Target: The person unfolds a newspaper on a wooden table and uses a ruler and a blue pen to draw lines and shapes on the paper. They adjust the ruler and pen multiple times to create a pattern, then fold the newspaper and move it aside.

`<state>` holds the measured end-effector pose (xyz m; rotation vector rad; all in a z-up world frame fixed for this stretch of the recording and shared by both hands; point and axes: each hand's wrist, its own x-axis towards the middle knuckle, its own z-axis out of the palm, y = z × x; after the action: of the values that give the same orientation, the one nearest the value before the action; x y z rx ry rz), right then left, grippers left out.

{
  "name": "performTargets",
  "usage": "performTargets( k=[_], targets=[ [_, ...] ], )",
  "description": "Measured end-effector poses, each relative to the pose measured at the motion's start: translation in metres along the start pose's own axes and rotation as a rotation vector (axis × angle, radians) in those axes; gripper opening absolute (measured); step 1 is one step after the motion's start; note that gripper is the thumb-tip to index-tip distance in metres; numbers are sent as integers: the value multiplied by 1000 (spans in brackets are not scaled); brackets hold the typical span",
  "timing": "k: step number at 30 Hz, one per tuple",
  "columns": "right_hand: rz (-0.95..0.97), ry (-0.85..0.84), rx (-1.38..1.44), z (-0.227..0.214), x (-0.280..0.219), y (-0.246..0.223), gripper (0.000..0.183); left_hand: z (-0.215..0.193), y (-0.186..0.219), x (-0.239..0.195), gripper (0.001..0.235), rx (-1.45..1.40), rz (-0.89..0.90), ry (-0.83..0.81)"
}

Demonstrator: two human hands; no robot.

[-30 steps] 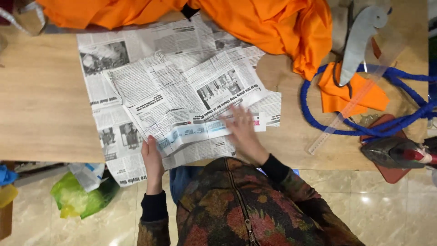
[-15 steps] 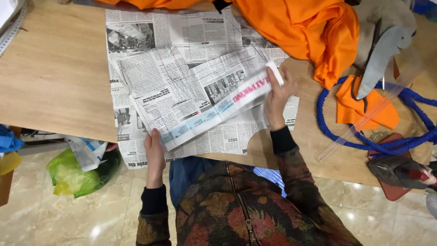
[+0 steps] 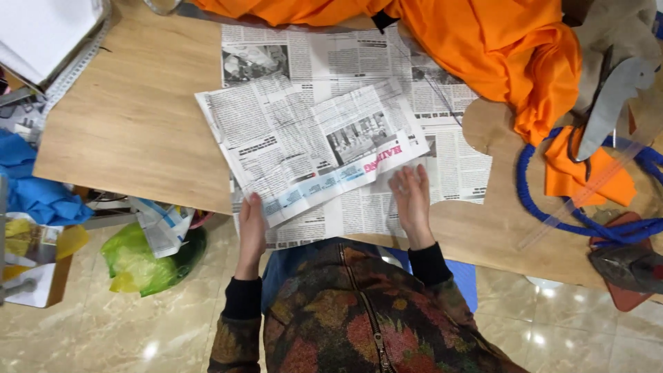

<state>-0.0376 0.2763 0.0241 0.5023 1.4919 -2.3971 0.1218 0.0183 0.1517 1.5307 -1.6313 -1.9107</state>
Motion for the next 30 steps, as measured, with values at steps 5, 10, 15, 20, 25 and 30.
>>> performTargets(
  k=[5, 10, 15, 20, 25, 30],
  targets=[
    [143, -100, -36, 7, 39, 46, 45, -19, -46, 45, 69, 2, -49, -81],
    [-122, -34, -303, 57, 30, 61, 13, -44, -87, 94, 69, 71, -132, -175],
    [-958, -327, -884, 86, -17, 84, 18, -58, -142, 143, 56, -388, -109, -304],
    [-883, -933, -1023, 149, -73, 105, 32, -68, -104, 133, 65, -526, -194, -377],
    [-545, -1058, -1143, 150, -78, 105, 38, -81, -40, 101, 101, -613, -248, -395],
    [-557, -376, -964, 151, -52, 95, 61, -66, -57, 109, 61, -330, -60, -258]
  ],
)
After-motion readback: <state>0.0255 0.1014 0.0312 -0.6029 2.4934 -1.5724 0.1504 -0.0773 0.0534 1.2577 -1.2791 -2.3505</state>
